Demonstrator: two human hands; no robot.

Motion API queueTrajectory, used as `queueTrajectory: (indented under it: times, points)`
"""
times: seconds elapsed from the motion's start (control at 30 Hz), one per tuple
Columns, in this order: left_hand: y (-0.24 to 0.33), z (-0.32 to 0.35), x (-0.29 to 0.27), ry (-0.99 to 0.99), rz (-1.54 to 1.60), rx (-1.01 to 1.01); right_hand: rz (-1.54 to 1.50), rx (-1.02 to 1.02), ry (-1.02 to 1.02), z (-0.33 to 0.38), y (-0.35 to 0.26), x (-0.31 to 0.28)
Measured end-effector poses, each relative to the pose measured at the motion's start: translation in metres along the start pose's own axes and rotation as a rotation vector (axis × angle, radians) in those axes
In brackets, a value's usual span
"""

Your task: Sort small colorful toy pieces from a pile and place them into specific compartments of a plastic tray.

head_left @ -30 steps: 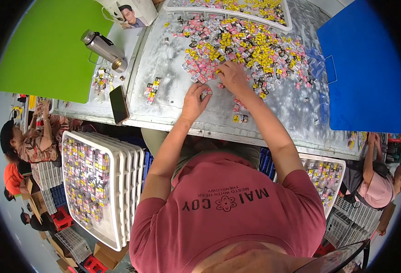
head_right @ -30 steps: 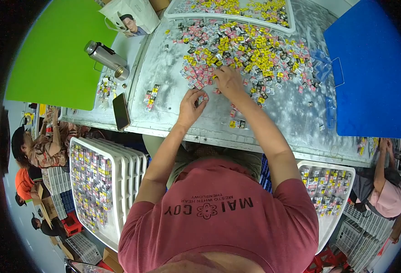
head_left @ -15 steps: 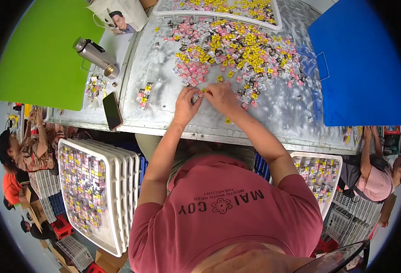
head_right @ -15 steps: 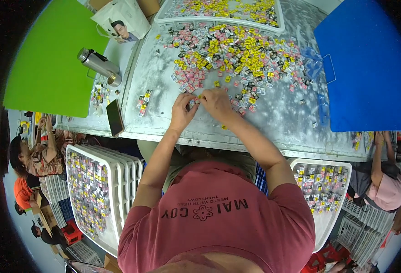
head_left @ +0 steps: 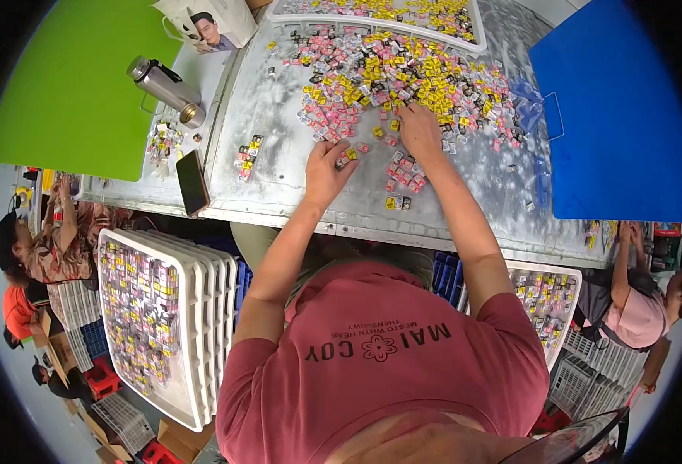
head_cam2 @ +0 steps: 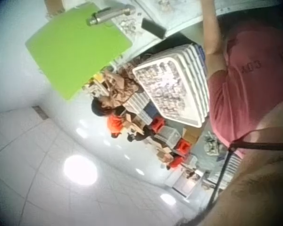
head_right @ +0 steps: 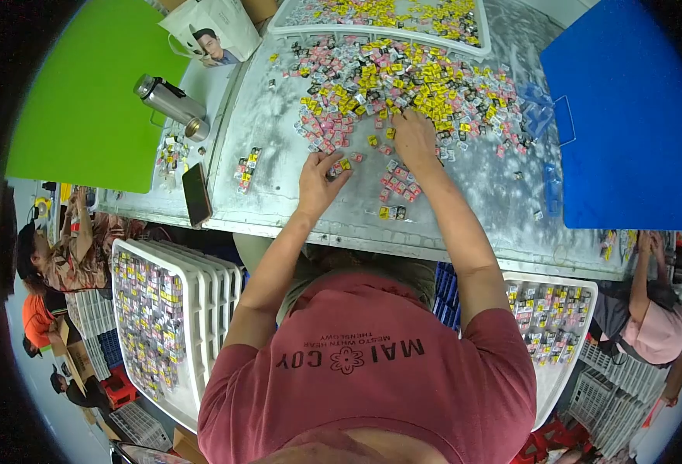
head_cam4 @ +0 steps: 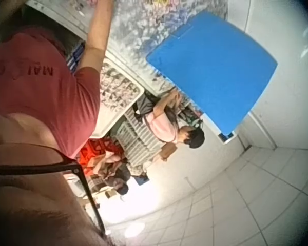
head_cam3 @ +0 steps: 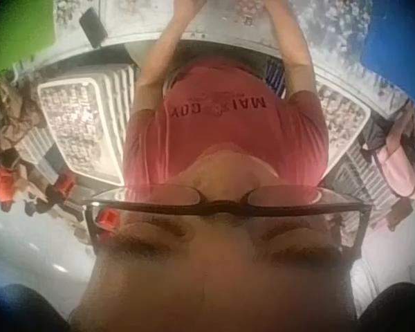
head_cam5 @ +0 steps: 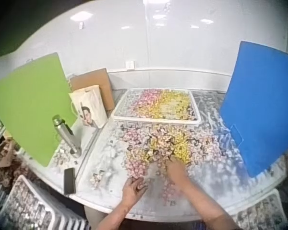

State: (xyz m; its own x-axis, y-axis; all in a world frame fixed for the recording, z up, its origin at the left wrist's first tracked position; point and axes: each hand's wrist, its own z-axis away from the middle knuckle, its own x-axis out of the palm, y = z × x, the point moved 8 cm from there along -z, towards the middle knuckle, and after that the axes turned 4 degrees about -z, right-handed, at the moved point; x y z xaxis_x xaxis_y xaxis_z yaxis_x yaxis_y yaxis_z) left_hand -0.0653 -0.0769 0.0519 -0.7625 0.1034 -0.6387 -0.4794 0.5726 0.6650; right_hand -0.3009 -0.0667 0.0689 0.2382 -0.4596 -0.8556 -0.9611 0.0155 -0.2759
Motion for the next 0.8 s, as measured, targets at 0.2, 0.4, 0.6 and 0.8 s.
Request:
queueTrajectory:
  times: [0.2,0.4,0.6,0.8]
  points:
    - [0.001,0.001,0.0,0.02,-0.069,-0.004,-0.062,0.012,0.048,0.008,-0.009,-0.008]
    - [-0.004,0.002,0.003,0.04,-0.064,0.051,-0.332,-0.041,0.013,0.028,-0.066,-0.008]
    - [-0.007,0.008,0.0,0.051,-0.064,0.062,-0.453,-0.024,-0.123,0.04,-0.09,0.015]
    - [-0.004,0.007,0.002,0.017,-0.059,0.006,-0.338,0.018,0.153,-0.028,-0.025,0.0]
